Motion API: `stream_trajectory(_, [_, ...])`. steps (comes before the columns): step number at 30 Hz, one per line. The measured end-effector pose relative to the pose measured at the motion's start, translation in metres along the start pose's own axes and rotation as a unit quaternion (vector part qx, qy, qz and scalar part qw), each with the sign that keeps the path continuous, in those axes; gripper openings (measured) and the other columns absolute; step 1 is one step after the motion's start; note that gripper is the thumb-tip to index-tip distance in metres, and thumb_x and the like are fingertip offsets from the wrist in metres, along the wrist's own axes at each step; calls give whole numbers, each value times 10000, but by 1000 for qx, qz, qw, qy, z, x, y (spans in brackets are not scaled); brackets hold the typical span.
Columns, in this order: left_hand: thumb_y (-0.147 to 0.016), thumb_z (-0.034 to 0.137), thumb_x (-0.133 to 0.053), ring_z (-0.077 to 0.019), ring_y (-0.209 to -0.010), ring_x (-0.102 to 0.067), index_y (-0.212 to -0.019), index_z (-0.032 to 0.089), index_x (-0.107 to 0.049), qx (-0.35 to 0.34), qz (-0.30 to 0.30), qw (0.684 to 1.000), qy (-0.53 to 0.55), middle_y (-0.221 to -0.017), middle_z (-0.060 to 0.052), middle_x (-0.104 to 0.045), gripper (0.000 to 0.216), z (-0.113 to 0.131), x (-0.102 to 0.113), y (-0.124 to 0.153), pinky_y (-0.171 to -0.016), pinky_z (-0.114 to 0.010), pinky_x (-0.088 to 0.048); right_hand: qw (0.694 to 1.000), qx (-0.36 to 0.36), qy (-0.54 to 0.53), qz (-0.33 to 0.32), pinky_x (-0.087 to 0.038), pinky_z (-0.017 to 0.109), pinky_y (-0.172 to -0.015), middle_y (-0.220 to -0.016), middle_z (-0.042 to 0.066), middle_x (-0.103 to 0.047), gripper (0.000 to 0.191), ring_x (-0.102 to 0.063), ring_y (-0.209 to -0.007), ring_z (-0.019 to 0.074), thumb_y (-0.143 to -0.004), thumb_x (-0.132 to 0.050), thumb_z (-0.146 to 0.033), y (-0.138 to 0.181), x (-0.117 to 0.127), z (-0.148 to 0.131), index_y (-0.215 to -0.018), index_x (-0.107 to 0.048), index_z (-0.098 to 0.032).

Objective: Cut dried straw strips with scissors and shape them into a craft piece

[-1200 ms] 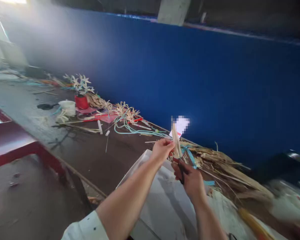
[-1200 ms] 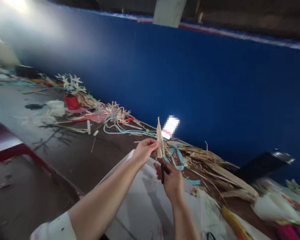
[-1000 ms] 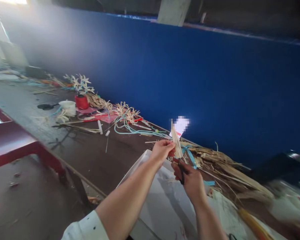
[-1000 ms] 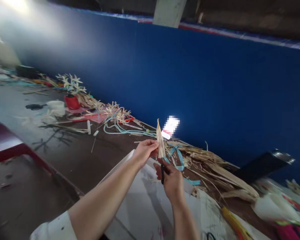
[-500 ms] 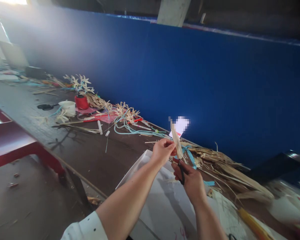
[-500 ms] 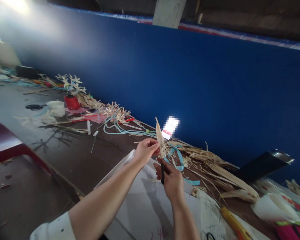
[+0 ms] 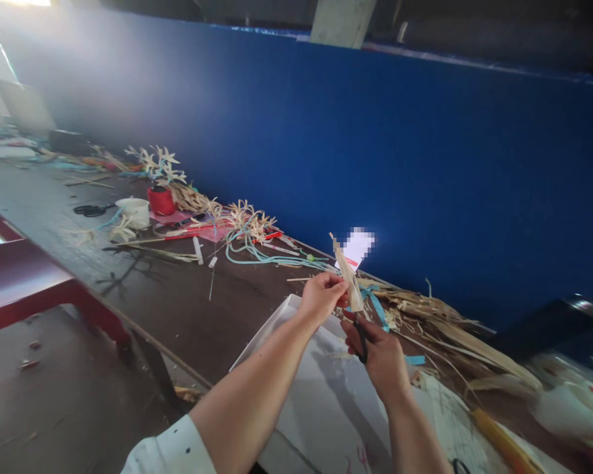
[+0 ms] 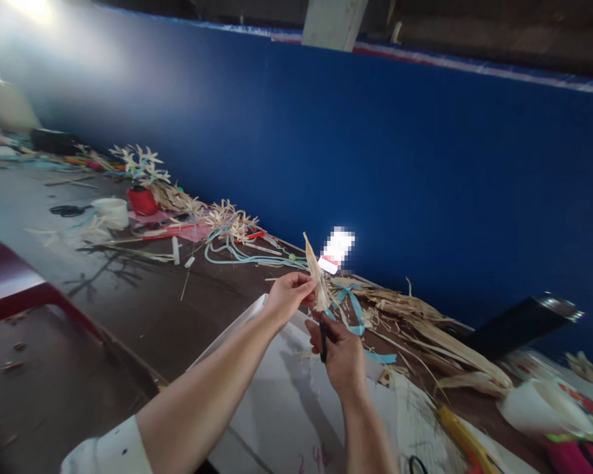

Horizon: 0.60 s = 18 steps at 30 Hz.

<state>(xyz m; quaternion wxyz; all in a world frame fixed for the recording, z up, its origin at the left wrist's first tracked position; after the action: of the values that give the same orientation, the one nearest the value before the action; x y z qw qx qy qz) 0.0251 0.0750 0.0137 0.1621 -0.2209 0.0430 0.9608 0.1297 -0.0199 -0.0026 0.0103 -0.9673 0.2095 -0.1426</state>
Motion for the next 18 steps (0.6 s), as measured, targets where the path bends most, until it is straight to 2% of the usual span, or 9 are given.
stream_trajectory(9, [-704,221,-642,-82,-474,-548,-693,123,-564,-2,-14,1000,14,-549,13,-571,126,-7,-2,-4,-504,-217,-494,1000,9,-17,-6,-419,231,-475,-551,-7,-556,436,-499,-505,117,-650,-701,-427,1,-2,-2,-982,-690,-145])
stream_trajectory(18, [-690,230,-656,-88,-480,-552,-688,117,-557,5,-20,1000,22,-551,5,-570,151,-9,-4,-3,-475,-210,-481,1000,5,-10,-1,-400,238,-468,-541,-6,-546,445,-492,-498,123,-635,-707,-434,2,0,-6,-969,-695,-140])
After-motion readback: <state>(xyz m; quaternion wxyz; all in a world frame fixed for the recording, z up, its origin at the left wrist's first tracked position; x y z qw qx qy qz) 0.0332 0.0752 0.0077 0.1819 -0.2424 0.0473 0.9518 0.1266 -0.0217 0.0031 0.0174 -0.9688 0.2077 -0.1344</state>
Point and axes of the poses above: each hand's wrist, its own y-axis away from the middle knuckle, its own x-axis out of the back of the hand, z = x × y, the point moved 9 cm from there along -y, towards the middle knuckle
